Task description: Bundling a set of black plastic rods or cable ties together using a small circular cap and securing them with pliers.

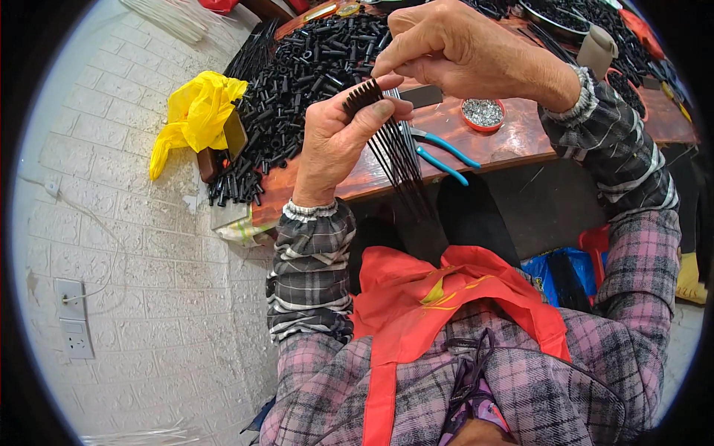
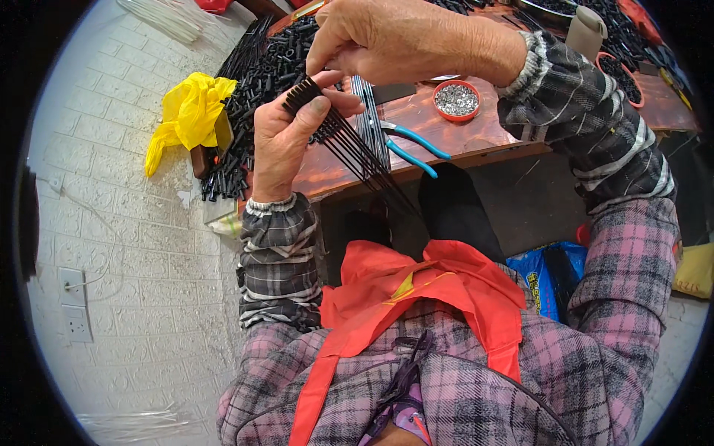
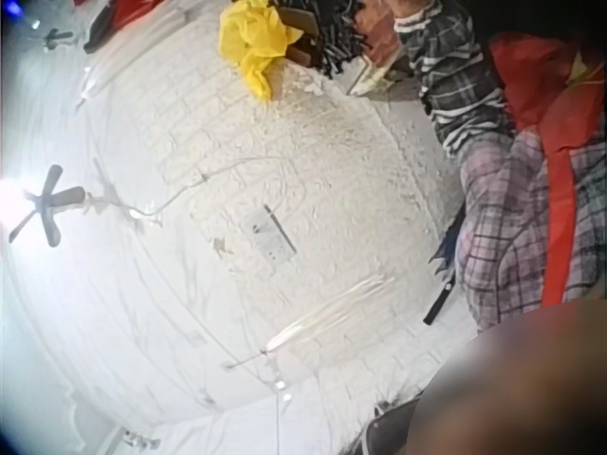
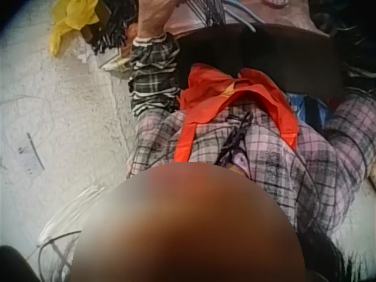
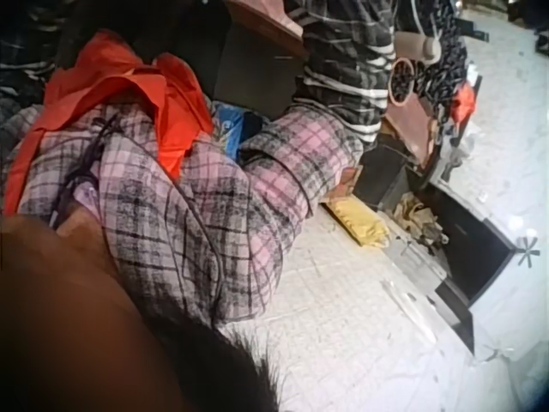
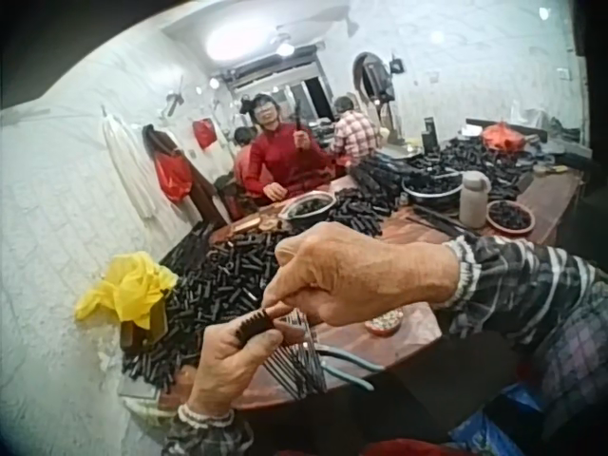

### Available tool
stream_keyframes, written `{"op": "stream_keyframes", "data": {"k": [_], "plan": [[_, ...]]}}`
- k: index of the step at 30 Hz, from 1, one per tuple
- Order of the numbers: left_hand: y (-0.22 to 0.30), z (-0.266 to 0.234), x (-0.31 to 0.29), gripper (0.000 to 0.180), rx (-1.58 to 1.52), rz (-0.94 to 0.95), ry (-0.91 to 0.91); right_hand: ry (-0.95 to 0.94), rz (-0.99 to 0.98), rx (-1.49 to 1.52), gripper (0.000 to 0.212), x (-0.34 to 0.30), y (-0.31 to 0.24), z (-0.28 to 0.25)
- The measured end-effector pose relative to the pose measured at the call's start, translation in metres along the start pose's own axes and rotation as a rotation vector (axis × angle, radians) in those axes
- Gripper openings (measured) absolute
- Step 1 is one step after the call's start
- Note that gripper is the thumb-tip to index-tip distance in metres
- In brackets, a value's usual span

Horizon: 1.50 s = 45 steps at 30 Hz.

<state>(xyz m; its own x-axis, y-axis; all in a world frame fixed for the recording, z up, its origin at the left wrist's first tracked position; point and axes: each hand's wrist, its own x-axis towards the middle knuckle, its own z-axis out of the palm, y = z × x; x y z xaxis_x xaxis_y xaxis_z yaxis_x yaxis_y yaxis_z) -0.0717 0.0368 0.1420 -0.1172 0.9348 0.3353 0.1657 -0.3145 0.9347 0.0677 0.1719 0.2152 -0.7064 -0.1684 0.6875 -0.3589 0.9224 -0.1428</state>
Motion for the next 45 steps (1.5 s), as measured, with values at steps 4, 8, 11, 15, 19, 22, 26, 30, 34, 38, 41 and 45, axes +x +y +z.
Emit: {"op": "stream_keyframes", "data": {"k": [4,8,11,15,19,22,26,30,34,38,41,45], "plan": [[-0.006,-0.008,-0.001,0.03,0.022,-0.002,-0.025,-0.015,0.016,0.003,0.012,0.004,-0.002,0.002],[-0.011,-0.013,0.002,0.032,0.058,0.03,-0.044,0.031,-0.059,-0.068,0.012,0.004,0.005,0.006],[-0.014,-0.013,0.002,0.034,0.014,0.052,-0.028,0.106,-0.189,0.009,0.012,0.002,0.015,0.014],[-0.016,-0.016,0.0,0.037,-0.047,0.084,-0.014,0.095,-0.197,-0.132,0.013,0.008,0.007,0.012],[-0.016,-0.019,0.003,0.037,-0.039,0.085,-0.018,0.024,-0.039,-0.029,0.014,0.008,0.007,0.012],[-0.016,-0.022,0.004,0.036,0.06,0.086,-0.051,0.009,0.01,0.058,0.015,0.009,0.01,0.014],[-0.018,-0.021,0.004,0.036,0.041,0.101,-0.046,0.189,-0.312,0.004,0.015,0.004,0.023,0.029],[-0.018,-0.026,0.006,0.036,0.103,0.077,-0.089,0.116,-0.139,0.016,0.013,0.004,0.013,0.023],[-0.019,-0.022,0.009,0.036,0.085,0.119,-0.061,0.045,-0.016,0.0,0.012,0.005,0.009,0.015],[-0.018,-0.021,0.009,0.039,0.061,0.112,-0.077,0.077,-0.092,-0.027,0.012,0.004,0.014,0.015],[-0.019,-0.02,0.009,0.04,0.011,0.119,-0.072,0.049,-0.014,0.026,0.012,0.003,0.011,0.014],[-0.021,-0.023,0.008,0.039,0.03,0.143,-0.061,0.075,-0.049,0.022,0.012,0.005,0.011,0.016]]}}
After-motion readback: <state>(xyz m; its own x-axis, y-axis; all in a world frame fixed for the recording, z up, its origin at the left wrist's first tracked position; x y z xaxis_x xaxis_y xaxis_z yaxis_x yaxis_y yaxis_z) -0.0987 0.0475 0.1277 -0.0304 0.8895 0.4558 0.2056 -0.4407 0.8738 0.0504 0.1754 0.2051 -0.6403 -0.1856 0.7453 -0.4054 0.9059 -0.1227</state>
